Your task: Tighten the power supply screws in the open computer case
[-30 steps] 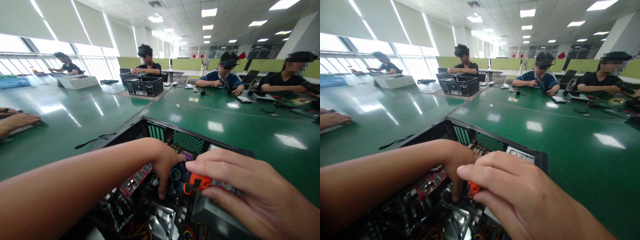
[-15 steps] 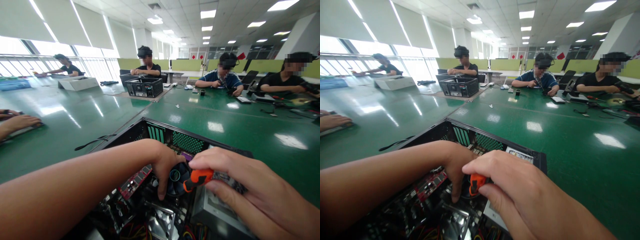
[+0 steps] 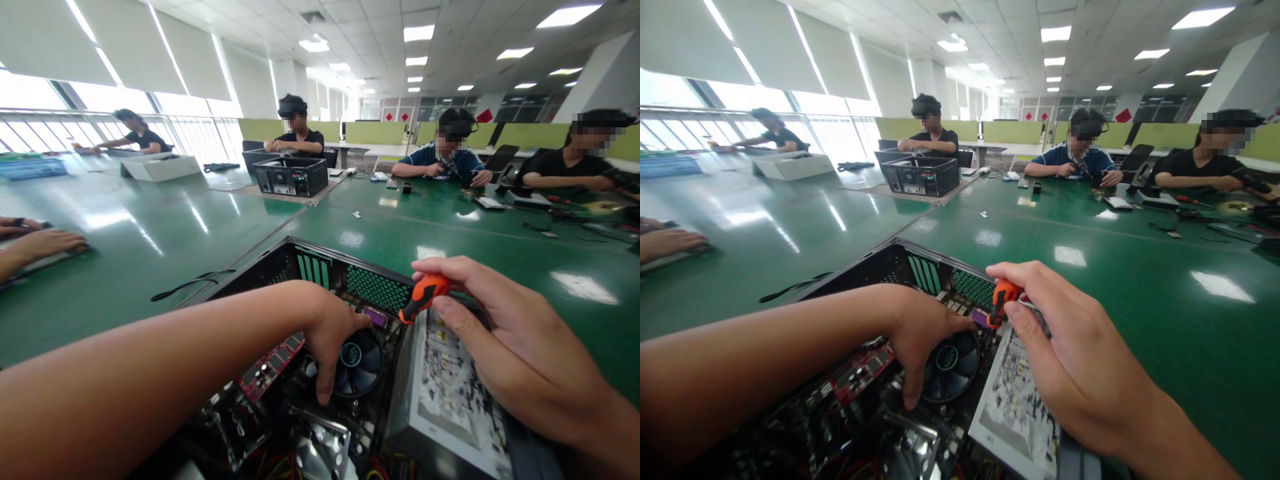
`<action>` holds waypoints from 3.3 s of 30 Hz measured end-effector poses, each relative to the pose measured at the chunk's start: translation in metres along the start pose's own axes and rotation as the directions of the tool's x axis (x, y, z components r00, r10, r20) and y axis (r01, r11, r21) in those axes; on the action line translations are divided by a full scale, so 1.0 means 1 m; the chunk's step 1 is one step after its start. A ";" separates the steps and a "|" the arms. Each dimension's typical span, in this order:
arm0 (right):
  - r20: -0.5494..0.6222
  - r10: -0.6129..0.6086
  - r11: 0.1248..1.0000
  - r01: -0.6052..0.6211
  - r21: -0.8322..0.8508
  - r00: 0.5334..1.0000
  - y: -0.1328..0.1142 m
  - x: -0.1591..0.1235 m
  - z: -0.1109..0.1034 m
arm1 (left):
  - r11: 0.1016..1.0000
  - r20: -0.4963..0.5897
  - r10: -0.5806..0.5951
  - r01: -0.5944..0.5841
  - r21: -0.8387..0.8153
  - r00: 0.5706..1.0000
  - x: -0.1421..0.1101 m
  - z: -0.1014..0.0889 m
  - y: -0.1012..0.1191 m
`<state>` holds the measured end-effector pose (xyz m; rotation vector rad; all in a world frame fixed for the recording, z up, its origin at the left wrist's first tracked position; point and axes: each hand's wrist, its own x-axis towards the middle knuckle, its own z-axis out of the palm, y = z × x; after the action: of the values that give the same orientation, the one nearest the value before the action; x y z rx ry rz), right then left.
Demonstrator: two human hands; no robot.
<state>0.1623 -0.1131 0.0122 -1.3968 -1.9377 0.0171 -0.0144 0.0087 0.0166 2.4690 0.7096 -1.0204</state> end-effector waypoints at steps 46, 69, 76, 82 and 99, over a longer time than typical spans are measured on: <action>0.077 0.044 0.999 -0.044 -0.003 0.996 -0.007 0.003 0.000 | 1.000 -0.007 -0.003 0.003 -0.020 1.000 0.000 0.001 0.000; 0.014 -0.009 1.000 0.009 0.009 1.000 -0.005 0.005 0.002 | 0.999 0.006 0.006 -0.007 0.039 1.000 0.000 0.001 0.000; -0.036 -0.030 1.000 0.030 0.003 0.999 -0.004 0.003 0.001 | 1.000 0.002 0.013 -0.013 0.020 1.000 0.001 0.001 -0.002; -0.009 -0.035 0.999 0.035 -0.008 0.999 -0.002 0.002 0.003 | 1.000 -0.008 0.025 -0.025 0.010 1.000 0.000 0.001 -0.002; 0.042 0.011 1.000 -0.011 0.004 0.999 -0.005 0.004 0.002 | 1.000 -0.013 0.003 -0.003 -0.001 1.000 -0.001 0.001 -0.001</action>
<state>0.1568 -0.1109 0.0148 -1.4144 -1.9635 0.0563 -0.0161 0.0084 0.0169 2.4770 0.7107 -1.0035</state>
